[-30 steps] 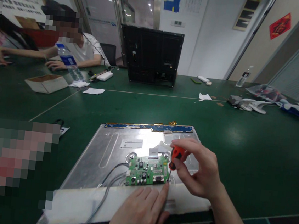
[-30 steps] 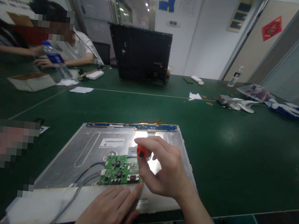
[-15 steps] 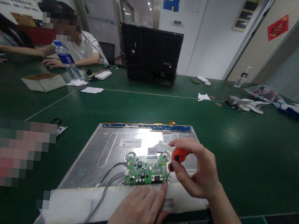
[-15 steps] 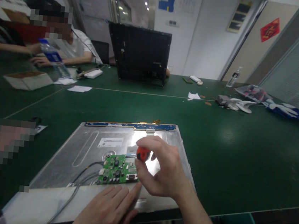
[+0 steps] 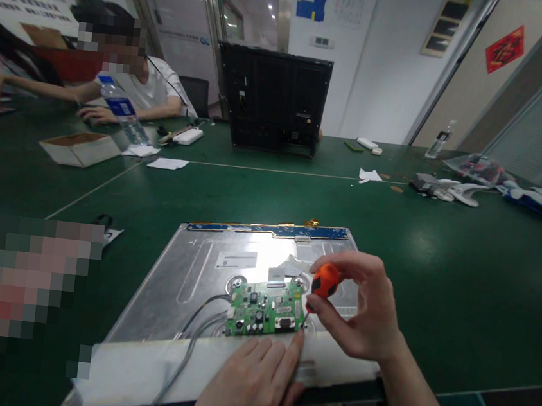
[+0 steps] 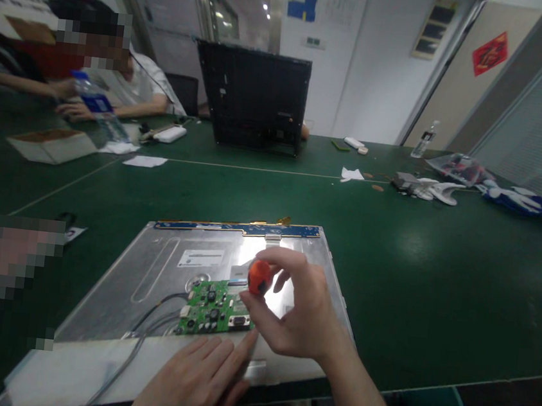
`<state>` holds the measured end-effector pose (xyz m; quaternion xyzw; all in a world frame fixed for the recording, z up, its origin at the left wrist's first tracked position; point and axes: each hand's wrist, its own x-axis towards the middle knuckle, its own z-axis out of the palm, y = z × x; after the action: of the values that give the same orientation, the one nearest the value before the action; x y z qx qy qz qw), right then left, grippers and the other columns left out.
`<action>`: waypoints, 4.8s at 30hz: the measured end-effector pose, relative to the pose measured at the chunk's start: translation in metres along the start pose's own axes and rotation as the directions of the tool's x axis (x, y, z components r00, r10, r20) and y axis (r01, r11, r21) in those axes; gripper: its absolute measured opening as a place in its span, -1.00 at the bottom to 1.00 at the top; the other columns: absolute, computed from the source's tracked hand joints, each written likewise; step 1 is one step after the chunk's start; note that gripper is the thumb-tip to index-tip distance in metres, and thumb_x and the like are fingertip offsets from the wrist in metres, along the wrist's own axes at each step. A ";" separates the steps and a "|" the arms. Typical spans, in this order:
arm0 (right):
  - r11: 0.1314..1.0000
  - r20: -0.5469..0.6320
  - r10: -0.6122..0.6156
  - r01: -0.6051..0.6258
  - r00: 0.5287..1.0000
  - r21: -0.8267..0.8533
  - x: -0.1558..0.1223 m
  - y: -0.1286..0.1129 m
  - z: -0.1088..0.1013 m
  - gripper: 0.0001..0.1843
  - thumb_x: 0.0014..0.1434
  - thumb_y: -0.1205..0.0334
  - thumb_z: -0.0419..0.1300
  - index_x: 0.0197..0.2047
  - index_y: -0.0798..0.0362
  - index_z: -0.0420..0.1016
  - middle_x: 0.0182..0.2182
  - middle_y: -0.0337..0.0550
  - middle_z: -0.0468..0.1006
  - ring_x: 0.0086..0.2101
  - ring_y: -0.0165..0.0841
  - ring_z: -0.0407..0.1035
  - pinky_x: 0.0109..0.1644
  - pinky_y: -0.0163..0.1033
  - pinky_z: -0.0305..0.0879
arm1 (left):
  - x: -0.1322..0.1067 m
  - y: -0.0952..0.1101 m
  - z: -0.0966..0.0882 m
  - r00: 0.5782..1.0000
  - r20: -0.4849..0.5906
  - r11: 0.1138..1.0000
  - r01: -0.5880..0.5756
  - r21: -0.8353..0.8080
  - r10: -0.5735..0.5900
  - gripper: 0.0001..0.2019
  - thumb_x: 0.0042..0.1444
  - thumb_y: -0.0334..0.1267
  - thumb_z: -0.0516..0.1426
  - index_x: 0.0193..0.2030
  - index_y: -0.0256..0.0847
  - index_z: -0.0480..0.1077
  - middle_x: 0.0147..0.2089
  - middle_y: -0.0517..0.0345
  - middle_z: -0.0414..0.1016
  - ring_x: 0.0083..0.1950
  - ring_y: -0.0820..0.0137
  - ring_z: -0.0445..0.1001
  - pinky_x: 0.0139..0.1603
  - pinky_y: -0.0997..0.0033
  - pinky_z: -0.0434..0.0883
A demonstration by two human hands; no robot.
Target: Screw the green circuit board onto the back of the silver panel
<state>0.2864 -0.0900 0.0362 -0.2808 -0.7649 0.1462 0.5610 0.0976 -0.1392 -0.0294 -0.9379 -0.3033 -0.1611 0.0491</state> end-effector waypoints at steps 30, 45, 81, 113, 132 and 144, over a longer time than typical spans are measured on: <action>0.996 0.002 0.006 -0.006 1.000 -0.094 0.001 0.000 -0.001 -0.54 0.07 0.35 0.33 0.01 0.02 0.28 -0.29 -0.23 0.54 -0.40 -0.47 0.42 -0.37 -0.37 0.39 | -0.003 0.000 0.002 1.000 -0.007 1.000 0.004 -0.003 -0.004 -0.62 0.36 -0.29 -0.15 0.21 -0.44 0.21 -0.28 -0.03 0.47 -0.33 0.24 0.48 -0.33 0.23 0.47; 0.998 0.030 -0.053 0.052 0.998 0.041 0.003 -0.002 -0.004 -0.51 0.03 0.51 0.20 0.05 0.05 0.37 -0.16 -0.07 0.52 -0.15 -0.25 0.44 -0.18 -0.15 0.47 | -0.003 0.000 0.001 1.000 0.018 1.000 0.004 0.001 -0.004 -0.63 0.35 -0.28 -0.13 0.19 -0.42 0.23 -0.28 -0.03 0.48 -0.32 0.23 0.48 -0.31 0.22 0.48; 0.999 0.041 -0.036 0.037 0.999 -0.036 0.003 -0.002 -0.005 -0.48 0.06 0.51 0.18 0.11 0.07 0.34 -0.15 -0.08 0.47 -0.23 -0.34 0.39 -0.35 -0.28 0.41 | -0.002 0.000 0.004 1.000 -0.019 1.000 0.005 -0.001 -0.005 -0.61 0.37 -0.27 -0.16 0.20 -0.45 0.22 -0.28 -0.05 0.49 -0.33 0.23 0.49 -0.32 0.22 0.48; 0.997 0.070 -0.037 0.041 0.997 -0.058 0.003 -0.002 -0.005 -0.42 0.09 0.47 0.17 0.20 0.08 0.29 -0.24 -0.18 0.50 -0.39 -0.46 0.31 -0.44 -0.34 0.29 | -0.003 0.001 0.004 1.000 -0.004 1.000 -0.003 -0.003 0.003 -0.62 0.36 -0.29 -0.16 0.19 -0.46 0.21 -0.30 -0.02 0.47 -0.35 0.22 0.49 -0.36 0.20 0.49; 0.988 0.073 -0.085 0.094 0.994 -0.123 0.004 -0.002 -0.004 -0.51 0.09 0.38 0.27 0.11 0.08 0.35 -0.22 -0.17 0.49 -0.33 -0.46 0.35 -0.29 -0.35 0.37 | -0.001 0.001 0.002 1.000 -0.021 1.000 0.002 0.009 -0.001 -0.63 0.37 -0.29 -0.16 0.17 -0.43 0.24 -0.30 -0.02 0.47 -0.34 0.24 0.49 -0.34 0.24 0.48; 0.992 0.091 -0.067 0.076 0.994 -0.104 0.005 -0.004 -0.004 -0.46 0.07 0.48 0.16 0.15 0.12 0.30 -0.26 -0.18 0.49 -0.33 -0.44 0.34 -0.30 -0.33 0.36 | -0.003 0.001 0.002 1.000 -0.006 1.000 0.002 0.004 -0.002 -0.63 0.36 -0.29 -0.15 0.17 -0.43 0.24 -0.30 -0.02 0.47 -0.34 0.23 0.49 -0.34 0.22 0.49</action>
<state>0.2885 -0.0907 0.0431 -0.2761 -0.8051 0.0969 0.5160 0.0967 -0.1408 -0.0325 -0.9370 -0.3044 -0.1635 0.0516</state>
